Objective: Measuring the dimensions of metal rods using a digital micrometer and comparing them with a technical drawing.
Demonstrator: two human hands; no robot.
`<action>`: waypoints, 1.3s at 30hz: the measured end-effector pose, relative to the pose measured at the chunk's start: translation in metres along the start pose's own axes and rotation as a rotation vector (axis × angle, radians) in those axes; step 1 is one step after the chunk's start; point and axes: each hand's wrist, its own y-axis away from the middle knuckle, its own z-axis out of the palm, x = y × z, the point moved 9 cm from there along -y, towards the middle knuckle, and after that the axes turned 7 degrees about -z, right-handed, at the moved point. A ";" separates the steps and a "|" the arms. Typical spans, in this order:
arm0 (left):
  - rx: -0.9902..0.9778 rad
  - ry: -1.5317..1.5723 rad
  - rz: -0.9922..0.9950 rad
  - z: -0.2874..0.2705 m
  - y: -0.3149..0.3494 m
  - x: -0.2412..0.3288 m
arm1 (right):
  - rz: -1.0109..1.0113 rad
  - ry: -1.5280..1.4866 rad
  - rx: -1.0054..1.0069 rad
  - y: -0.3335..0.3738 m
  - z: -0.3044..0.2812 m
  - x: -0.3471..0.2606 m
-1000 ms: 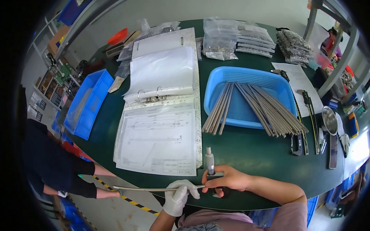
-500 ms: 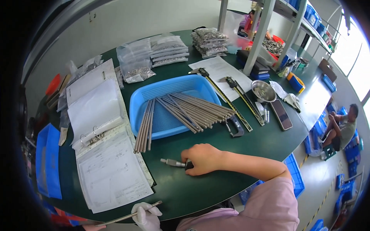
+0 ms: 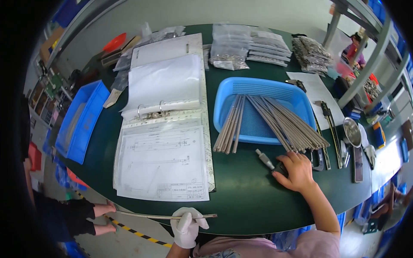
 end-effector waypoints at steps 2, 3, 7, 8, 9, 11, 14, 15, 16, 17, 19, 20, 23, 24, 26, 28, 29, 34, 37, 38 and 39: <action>-0.035 -0.001 -0.038 -0.001 0.001 -0.002 | -0.050 0.073 0.111 0.002 -0.017 -0.002; -0.034 0.019 -0.062 -0.003 0.002 -0.004 | 0.038 0.117 0.164 0.010 -0.023 0.011; -0.066 0.040 -0.059 -0.002 0.002 -0.005 | 0.478 0.161 0.198 0.054 -0.039 0.088; -0.072 0.039 -0.069 -0.002 0.001 -0.004 | 0.632 0.147 0.122 0.061 -0.035 0.101; -0.080 0.037 -0.080 -0.001 0.001 -0.004 | 0.786 0.134 0.044 0.070 -0.030 0.114; -0.093 0.056 -0.079 0.000 0.000 -0.004 | 0.711 0.160 0.095 0.075 -0.027 0.124; -0.104 0.066 -0.084 0.002 0.000 -0.003 | 0.669 0.183 0.082 0.075 -0.028 0.135; -0.105 0.058 -0.090 0.002 0.001 -0.004 | 0.704 0.184 0.020 0.075 -0.025 0.140; -0.103 0.057 -0.087 0.002 0.001 -0.005 | 0.702 0.182 0.022 0.067 -0.030 0.134; -0.101 0.049 -0.083 0.001 0.001 -0.006 | 0.768 0.163 0.000 0.057 -0.035 0.126; -0.100 0.043 -0.078 0.000 0.001 -0.007 | 0.779 0.190 -0.015 0.053 -0.044 0.123; -0.111 0.045 -0.074 0.001 0.002 -0.006 | 0.779 0.193 -0.015 0.057 -0.045 0.127; -0.125 0.050 -0.072 0.003 0.002 -0.005 | 0.678 0.323 0.089 0.067 -0.051 0.136; -0.125 0.053 -0.070 0.003 0.002 -0.005 | 0.684 0.327 0.086 0.073 -0.052 0.138; -0.105 0.062 -0.070 -0.001 0.000 -0.005 | 1.020 -0.199 0.072 0.074 -0.037 0.130; -0.098 0.105 -0.067 -0.003 -0.002 -0.003 | 1.048 -0.283 0.126 0.093 -0.034 0.148; -0.103 0.116 -0.065 -0.001 -0.004 0.000 | 1.078 -0.369 0.187 0.110 -0.037 0.158; -0.122 0.207 0.013 -0.009 -0.011 0.009 | 0.855 -0.555 0.757 0.131 -0.111 0.143; -0.101 0.199 0.044 -0.011 -0.013 0.017 | 0.667 -0.887 0.930 0.122 -0.137 0.124; -0.111 0.194 0.043 -0.008 -0.015 0.019 | 0.553 -1.037 0.975 0.120 -0.142 0.121; -0.140 0.186 0.070 -0.002 -0.017 0.024 | 0.329 -1.220 0.951 0.112 -0.143 0.119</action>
